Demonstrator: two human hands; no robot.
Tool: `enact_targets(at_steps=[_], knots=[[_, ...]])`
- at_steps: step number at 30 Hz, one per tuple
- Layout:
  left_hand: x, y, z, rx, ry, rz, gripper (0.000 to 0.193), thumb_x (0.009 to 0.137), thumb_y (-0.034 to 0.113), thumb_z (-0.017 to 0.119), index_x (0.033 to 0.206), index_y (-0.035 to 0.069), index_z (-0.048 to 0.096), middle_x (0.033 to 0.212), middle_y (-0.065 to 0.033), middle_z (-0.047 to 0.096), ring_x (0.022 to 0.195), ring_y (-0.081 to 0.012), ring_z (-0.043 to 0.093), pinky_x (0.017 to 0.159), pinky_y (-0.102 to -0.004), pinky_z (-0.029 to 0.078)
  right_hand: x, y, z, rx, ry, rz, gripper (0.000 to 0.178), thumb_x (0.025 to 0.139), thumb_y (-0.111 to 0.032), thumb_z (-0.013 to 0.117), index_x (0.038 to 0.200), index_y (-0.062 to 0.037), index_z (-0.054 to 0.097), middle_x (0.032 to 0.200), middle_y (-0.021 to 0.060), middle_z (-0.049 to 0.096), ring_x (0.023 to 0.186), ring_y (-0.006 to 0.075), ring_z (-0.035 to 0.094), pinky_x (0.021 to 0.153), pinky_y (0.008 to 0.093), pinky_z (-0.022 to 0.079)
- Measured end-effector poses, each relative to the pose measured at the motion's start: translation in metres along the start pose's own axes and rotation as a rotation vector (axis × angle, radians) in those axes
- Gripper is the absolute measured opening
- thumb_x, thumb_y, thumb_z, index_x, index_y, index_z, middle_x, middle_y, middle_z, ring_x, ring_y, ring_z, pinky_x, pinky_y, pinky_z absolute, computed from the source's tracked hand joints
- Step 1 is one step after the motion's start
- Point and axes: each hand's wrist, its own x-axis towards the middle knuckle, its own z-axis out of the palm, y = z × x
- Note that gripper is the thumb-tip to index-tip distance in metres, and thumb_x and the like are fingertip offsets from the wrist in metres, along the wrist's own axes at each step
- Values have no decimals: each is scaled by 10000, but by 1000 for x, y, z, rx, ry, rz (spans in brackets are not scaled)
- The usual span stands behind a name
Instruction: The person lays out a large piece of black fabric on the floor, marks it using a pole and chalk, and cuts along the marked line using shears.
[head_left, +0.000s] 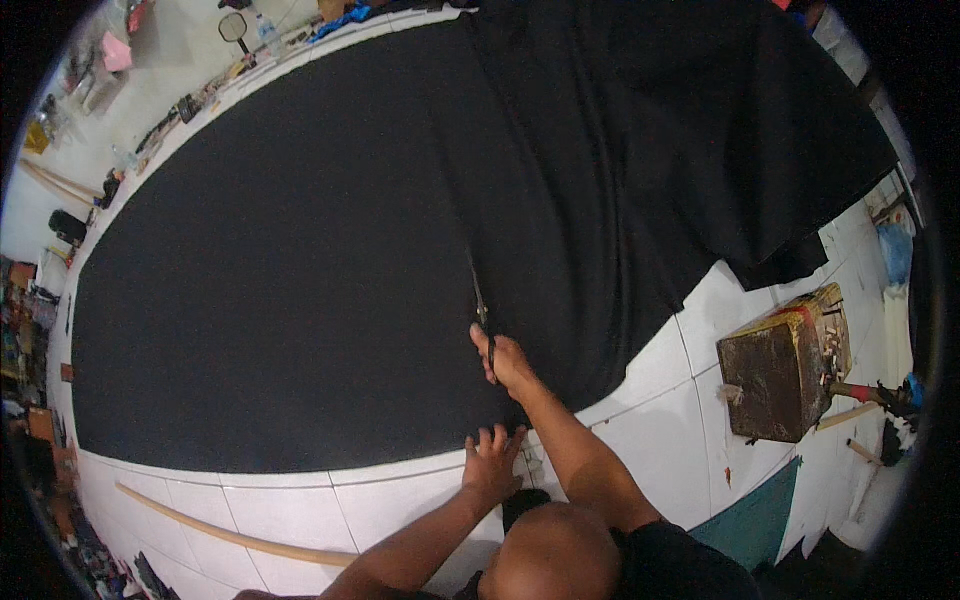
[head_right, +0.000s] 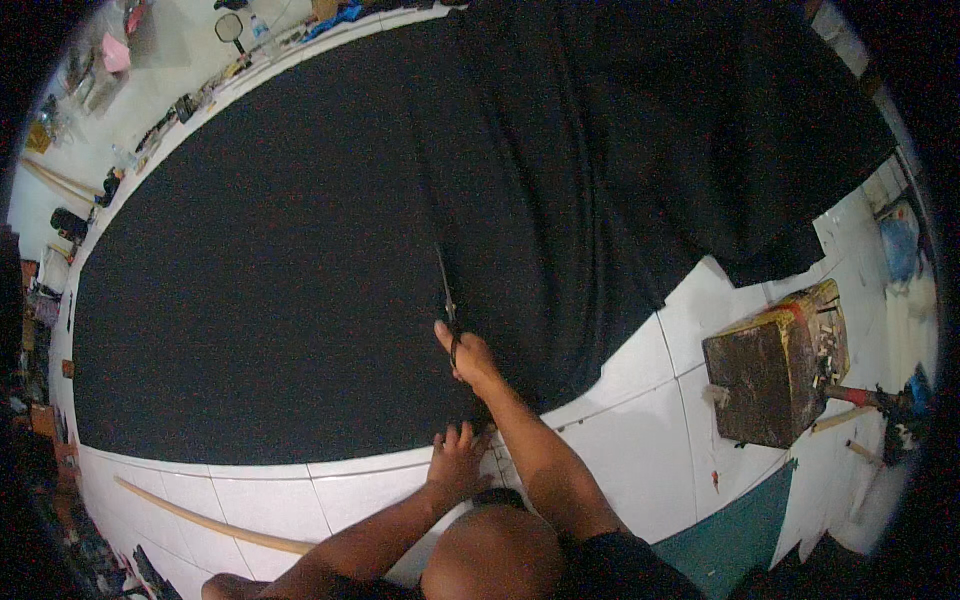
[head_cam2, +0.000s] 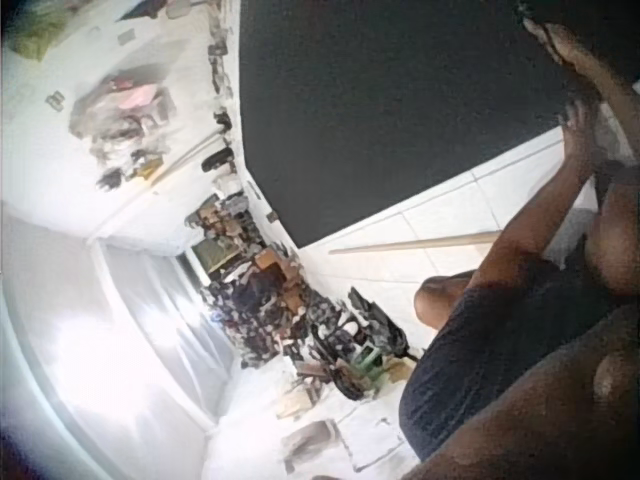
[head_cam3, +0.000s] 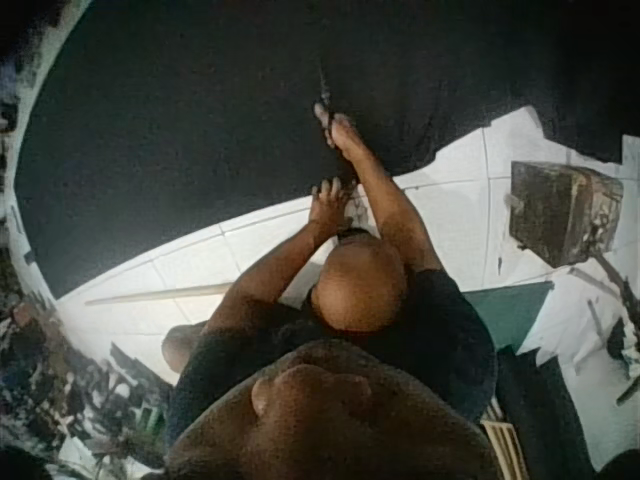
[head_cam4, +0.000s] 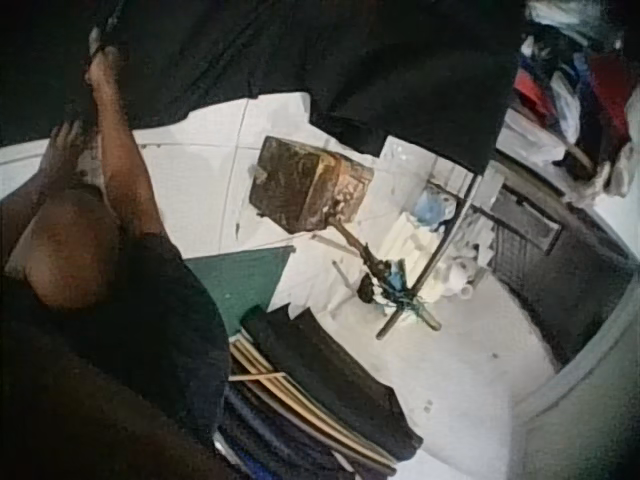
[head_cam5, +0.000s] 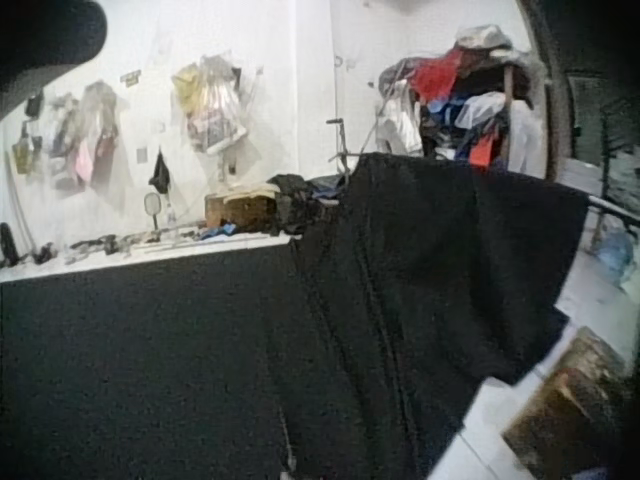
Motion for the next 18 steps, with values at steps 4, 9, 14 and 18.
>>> enact_targets(at_steps=[4, 9, 14, 18], knots=[[5, -2, 0, -2, 25, -11, 958, 807, 590, 616, 1541, 163, 171, 1501, -179, 273, 1362, -384, 258, 1087, -559, 257, 5, 5, 7, 40, 119, 27, 559, 858, -624, 609, 689, -99, 519, 550, -11, 464, 450, 103, 456, 426, 267, 375], [-2, -1, -12, -50, -54, -3, 966, 785, 580, 640, 1537, 177, 187, 1514, -175, 260, 1368, -391, 250, 1087, -564, 250, 10, 19, 12, 0, 165, 5, 547, 857, -598, 633, 675, -101, 497, 557, -7, 472, 443, 94, 460, 399, 258, 362], [-1, -2, -2, -66, -12, -5, 962, 794, 576, 634, 1539, 168, 181, 1517, -176, 264, 1368, -387, 257, 1090, -567, 244, 7, 21, 14, -20, 207, -100, 607, 876, -598, 600, 624, -52, 521, 529, 55, 525, 426, 180, 528, 427, 325, 416], [-1, -2, -3, -32, -31, -1, 951, 825, 590, 597, 1546, 161, 149, 1526, -171, 263, 1376, -380, 255, 1099, -567, 235, 8, 6, 7, 25, 65, 36, 618, 878, -633, 566, 641, -63, 534, 528, 52, 518, 421, 171, 511, 425, 320, 403]])
